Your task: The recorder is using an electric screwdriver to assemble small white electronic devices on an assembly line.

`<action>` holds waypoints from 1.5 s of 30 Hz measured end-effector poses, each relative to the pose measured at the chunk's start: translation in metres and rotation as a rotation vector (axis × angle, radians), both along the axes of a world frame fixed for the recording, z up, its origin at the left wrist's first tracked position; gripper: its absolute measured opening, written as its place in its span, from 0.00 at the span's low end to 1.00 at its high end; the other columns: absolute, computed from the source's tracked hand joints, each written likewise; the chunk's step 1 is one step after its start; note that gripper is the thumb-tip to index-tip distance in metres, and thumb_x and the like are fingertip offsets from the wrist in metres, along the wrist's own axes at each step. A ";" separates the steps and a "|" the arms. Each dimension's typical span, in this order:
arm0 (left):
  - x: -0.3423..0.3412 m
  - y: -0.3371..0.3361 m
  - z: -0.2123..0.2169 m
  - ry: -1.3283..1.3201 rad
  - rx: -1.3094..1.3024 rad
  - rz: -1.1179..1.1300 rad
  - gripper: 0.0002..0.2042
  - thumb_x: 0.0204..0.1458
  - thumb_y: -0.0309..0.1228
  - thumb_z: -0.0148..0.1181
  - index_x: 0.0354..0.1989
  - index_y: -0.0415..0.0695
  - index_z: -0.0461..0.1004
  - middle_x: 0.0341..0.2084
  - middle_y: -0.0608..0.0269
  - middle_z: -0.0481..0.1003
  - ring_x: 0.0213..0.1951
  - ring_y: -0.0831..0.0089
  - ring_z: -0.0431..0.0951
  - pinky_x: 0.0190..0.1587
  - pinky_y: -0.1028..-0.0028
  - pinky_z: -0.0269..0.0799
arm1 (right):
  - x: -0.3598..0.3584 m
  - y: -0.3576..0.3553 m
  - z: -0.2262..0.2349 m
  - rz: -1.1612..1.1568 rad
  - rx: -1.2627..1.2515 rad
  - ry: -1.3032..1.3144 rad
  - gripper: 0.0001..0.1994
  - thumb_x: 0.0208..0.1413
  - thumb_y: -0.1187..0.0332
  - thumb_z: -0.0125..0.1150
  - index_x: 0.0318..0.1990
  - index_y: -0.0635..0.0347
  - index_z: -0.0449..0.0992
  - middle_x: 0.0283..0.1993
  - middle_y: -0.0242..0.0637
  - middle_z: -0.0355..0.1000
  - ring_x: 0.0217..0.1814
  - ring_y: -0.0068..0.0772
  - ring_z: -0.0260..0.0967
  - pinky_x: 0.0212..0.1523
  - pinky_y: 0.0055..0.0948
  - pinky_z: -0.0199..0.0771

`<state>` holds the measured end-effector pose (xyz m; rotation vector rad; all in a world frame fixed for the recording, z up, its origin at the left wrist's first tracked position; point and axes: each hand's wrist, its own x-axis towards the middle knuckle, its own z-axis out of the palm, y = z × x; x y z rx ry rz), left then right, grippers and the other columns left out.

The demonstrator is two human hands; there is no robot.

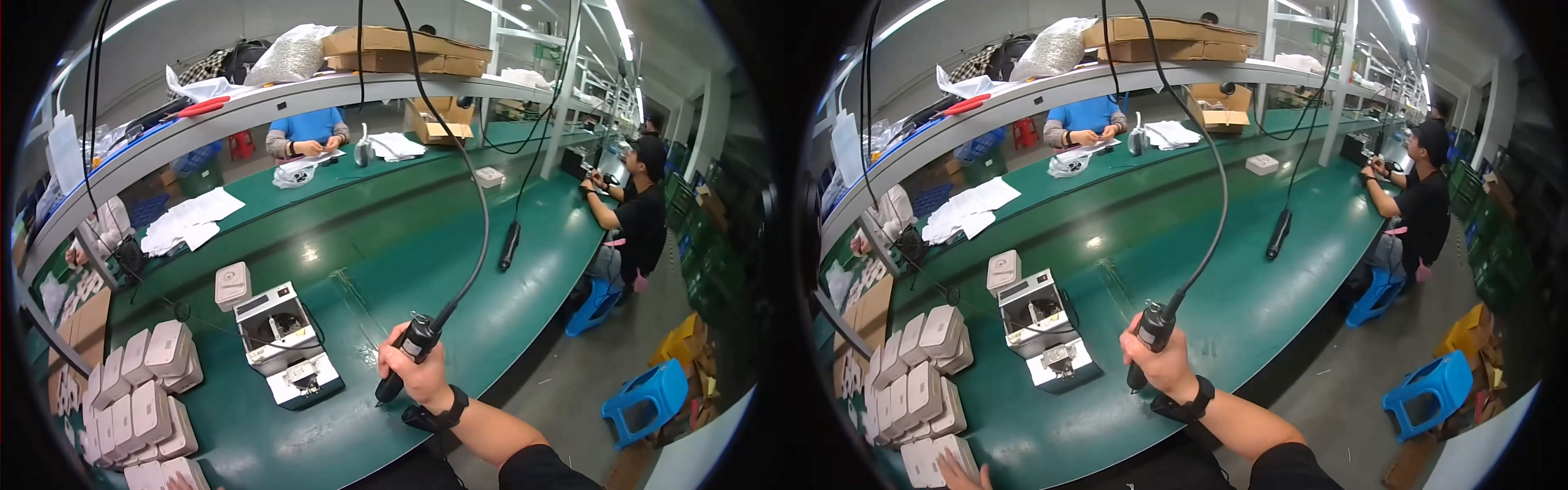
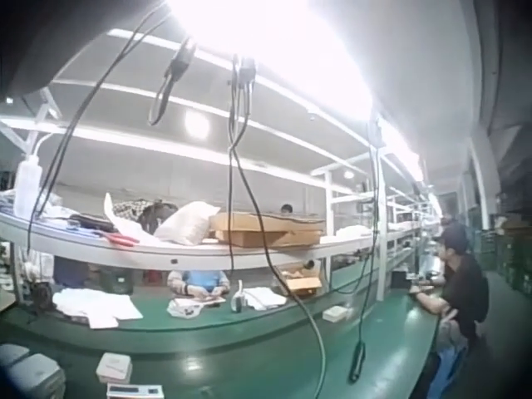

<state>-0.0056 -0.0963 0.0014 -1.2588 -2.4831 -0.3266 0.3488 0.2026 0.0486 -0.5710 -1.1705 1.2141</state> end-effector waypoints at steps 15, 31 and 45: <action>0.044 0.062 0.016 -0.287 -0.116 -1.115 0.26 0.53 0.29 0.60 0.62 0.43 0.67 0.64 0.43 0.62 0.65 0.41 0.60 0.66 0.48 0.55 | -0.009 0.001 -0.003 -0.122 -0.073 -0.030 0.06 0.57 0.71 0.59 0.37 0.61 0.68 0.24 0.36 0.70 0.20 0.27 0.68 0.24 0.28 0.71; 0.051 0.178 0.007 -0.835 -0.037 -1.239 0.39 0.36 0.40 0.76 0.62 0.52 0.68 0.60 0.47 0.61 0.59 0.48 0.67 0.60 0.59 0.67 | -0.064 -0.006 0.088 -0.002 0.061 -0.018 0.08 0.62 0.62 0.50 0.38 0.56 0.63 0.18 0.30 0.59 0.15 0.27 0.57 0.21 0.31 0.64; 0.039 0.181 -0.011 -0.844 -0.014 -1.254 0.37 0.32 0.40 0.78 0.57 0.55 0.72 0.53 0.53 0.64 0.52 0.54 0.71 0.53 0.62 0.72 | -0.122 0.014 0.077 0.148 0.117 -0.238 0.08 0.61 0.64 0.51 0.37 0.59 0.66 0.18 0.35 0.62 0.15 0.28 0.59 0.21 0.32 0.65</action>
